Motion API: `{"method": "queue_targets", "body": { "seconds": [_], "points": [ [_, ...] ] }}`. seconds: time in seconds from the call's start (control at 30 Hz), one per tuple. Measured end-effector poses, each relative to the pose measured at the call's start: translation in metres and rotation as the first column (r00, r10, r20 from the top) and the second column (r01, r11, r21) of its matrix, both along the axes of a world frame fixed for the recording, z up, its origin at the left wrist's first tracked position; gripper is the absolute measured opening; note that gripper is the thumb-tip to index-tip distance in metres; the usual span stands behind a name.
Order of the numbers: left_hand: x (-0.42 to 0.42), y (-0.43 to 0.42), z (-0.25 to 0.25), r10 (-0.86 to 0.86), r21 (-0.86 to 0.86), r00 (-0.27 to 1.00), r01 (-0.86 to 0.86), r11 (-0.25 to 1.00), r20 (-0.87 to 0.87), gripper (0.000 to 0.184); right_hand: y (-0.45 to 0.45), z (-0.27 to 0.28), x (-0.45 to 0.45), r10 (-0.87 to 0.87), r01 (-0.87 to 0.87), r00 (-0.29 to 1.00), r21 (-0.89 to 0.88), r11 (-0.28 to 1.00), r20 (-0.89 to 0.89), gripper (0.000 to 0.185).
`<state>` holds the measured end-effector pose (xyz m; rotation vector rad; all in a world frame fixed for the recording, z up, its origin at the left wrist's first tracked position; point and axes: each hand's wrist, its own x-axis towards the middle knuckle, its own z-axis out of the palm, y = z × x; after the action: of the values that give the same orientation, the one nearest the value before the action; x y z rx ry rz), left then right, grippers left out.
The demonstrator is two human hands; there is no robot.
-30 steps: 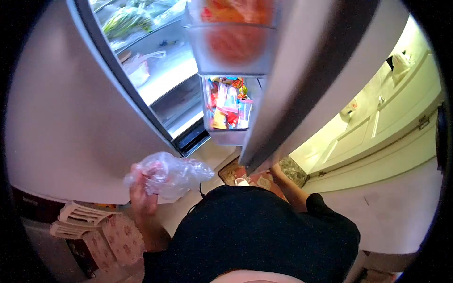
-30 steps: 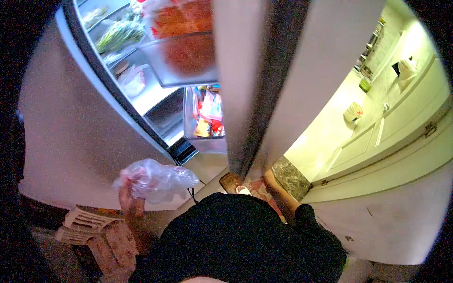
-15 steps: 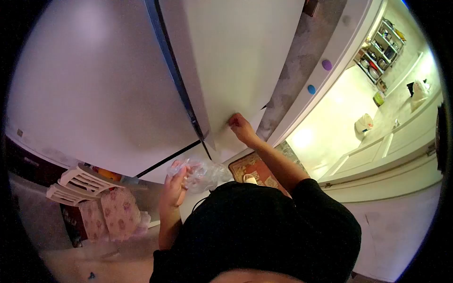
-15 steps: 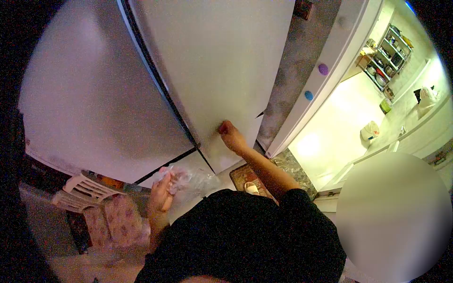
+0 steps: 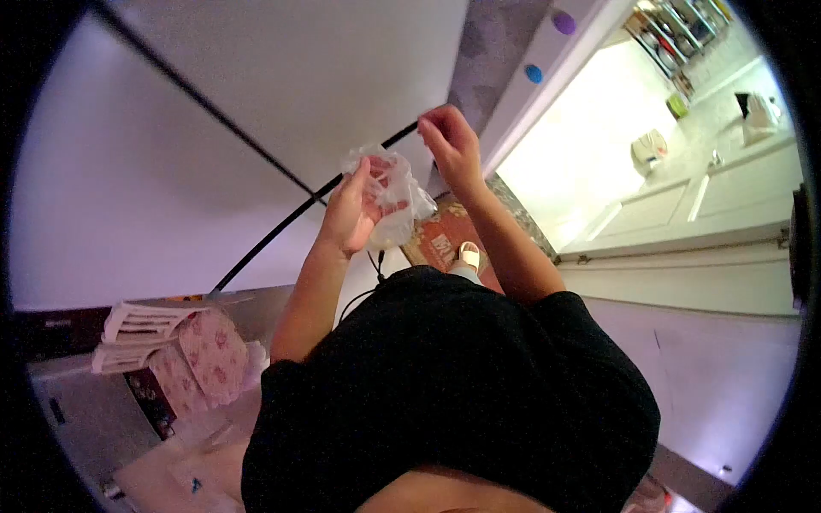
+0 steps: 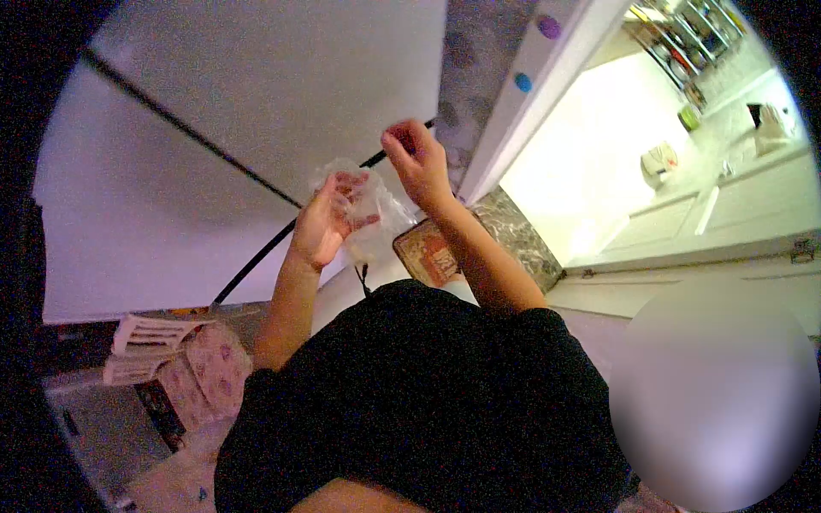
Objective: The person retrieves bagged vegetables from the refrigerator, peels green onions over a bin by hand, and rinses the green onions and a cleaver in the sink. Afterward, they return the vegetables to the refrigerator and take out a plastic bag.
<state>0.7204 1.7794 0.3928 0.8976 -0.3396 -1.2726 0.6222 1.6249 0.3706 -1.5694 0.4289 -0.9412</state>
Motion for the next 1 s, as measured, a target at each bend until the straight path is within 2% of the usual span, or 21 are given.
{"method": "queue_targets", "body": {
  "seconds": [0.07,0.1,0.17,0.23,0.27,0.3,0.33,0.37,0.4,0.47,0.5,0.53,0.63,0.67,0.7,0.73,0.77,0.87,0.9,1.0],
  "points": [
    [-0.023,-0.043,-0.003,-0.027,0.055,1.000,0.026,0.998,0.006,0.030,0.002,0.003,-0.062,0.010,-0.019,0.993,-0.080,0.997,-0.113,0.034],
    [-0.038,-0.066,-0.005,-0.042,0.058,0.999,0.041,0.997,0.025,0.032,-0.004,0.000,-0.081,-0.070,0.039,0.989,-0.229,0.973,-0.132,0.037],
    [-0.063,-0.111,-0.005,-0.196,0.053,0.976,0.192,0.980,0.097,0.036,-0.021,-0.003,-0.106,-0.258,0.143,0.946,-0.460,0.876,-0.196,0.042],
    [-0.098,-0.158,-0.011,-0.284,0.055,0.935,0.279,0.959,0.210,0.042,-0.053,-0.016,-0.139,-0.259,0.187,0.936,-0.286,0.940,-0.240,0.037],
    [-0.116,-0.182,-0.010,-0.345,0.049,0.924,0.341,0.939,0.165,0.044,-0.074,-0.024,-0.159,-0.257,0.209,0.933,-0.199,0.957,-0.252,0.035],
    [-0.133,-0.207,-0.007,-0.405,0.041,0.906,0.403,0.914,0.124,0.045,-0.097,-0.034,-0.184,-0.274,0.275,0.923,-0.035,0.961,-0.271,0.027],
    [-0.147,-0.230,-0.004,-0.467,0.034,0.881,0.466,0.884,0.080,0.046,-0.119,-0.031,-0.211,-0.301,0.326,0.899,0.027,0.945,-0.318,0.019],
    [-0.161,-0.254,-0.010,-0.540,0.036,0.835,0.540,0.841,0.100,0.049,-0.141,-0.035,-0.238,-0.281,0.306,0.950,0.232,0.923,-0.135,0.018],
    [-0.184,-0.278,0.003,-0.587,0.005,0.782,0.599,0.800,0.211,0.039,-0.164,-0.038,-0.269,-0.288,0.240,0.956,0.411,0.879,0.060,0.017],
    [-0.221,-0.326,-0.011,-0.553,0.048,0.706,0.597,0.800,0.442,0.034,-0.201,-0.024,-0.331,-0.363,0.222,0.920,0.566,0.794,0.149,0.015],
    [-0.244,-0.349,-0.016,-0.524,0.078,0.685,0.569,0.819,0.506,0.032,-0.217,-0.022,-0.357,-0.391,0.231,0.906,0.583,0.779,0.164,0.015],
    [-0.268,-0.374,-0.028,-0.490,0.114,0.582,0.562,0.819,0.649,0.033,-0.234,-0.021,-0.385,-0.416,0.238,0.892,0.601,0.763,0.176,0.015],
    [-0.346,-0.440,-0.060,-0.615,0.226,0.399,0.685,0.693,0.680,0.036,-0.277,-0.022,-0.450,-0.489,0.231,0.837,0.648,0.725,0.248,0.015],
    [-0.371,-0.461,-0.071,-0.657,0.310,0.281,0.709,0.633,0.700,0.041,-0.291,-0.028,-0.469,-0.512,0.252,0.824,0.652,0.715,0.243,0.016],
    [-0.340,-0.418,-0.072,-0.721,0.343,0.308,0.720,0.604,0.621,0.045,-0.245,-0.027,-0.430,-0.526,0.274,0.819,0.651,0.708,0.228,0.016],
    [-0.339,-0.418,-0.071,-0.783,0.389,0.305,0.735,0.556,0.542,0.049,-0.240,-0.024,-0.422,-0.555,0.295,0.799,0.655,0.695,0.230,0.017],
    [-0.366,-0.440,-0.082,-0.853,0.374,0.362,0.783,0.497,0.377,0.055,-0.256,-0.028,-0.446,-0.559,0.297,0.799,0.665,0.686,0.220,0.019],
    [-0.426,-0.496,-0.082,-0.907,0.370,0.341,0.832,0.413,0.245,0.050,-0.299,-0.042,-0.491,-0.604,0.341,0.774,0.678,0.651,0.191,0.023],
    [-0.434,-0.515,-0.094,-0.922,0.354,0.322,0.854,0.381,0.215,0.041,-0.311,-0.051,-0.499,-0.615,0.357,0.766,0.669,0.652,0.190,0.024],
    [-0.439,-0.575,-0.130,-0.914,0.298,0.345,0.868,0.397,0.215,0.031,-0.350,-0.081,-0.521,-0.780,0.543,0.619,0.666,0.511,0.093,0.020]
  ]
}}
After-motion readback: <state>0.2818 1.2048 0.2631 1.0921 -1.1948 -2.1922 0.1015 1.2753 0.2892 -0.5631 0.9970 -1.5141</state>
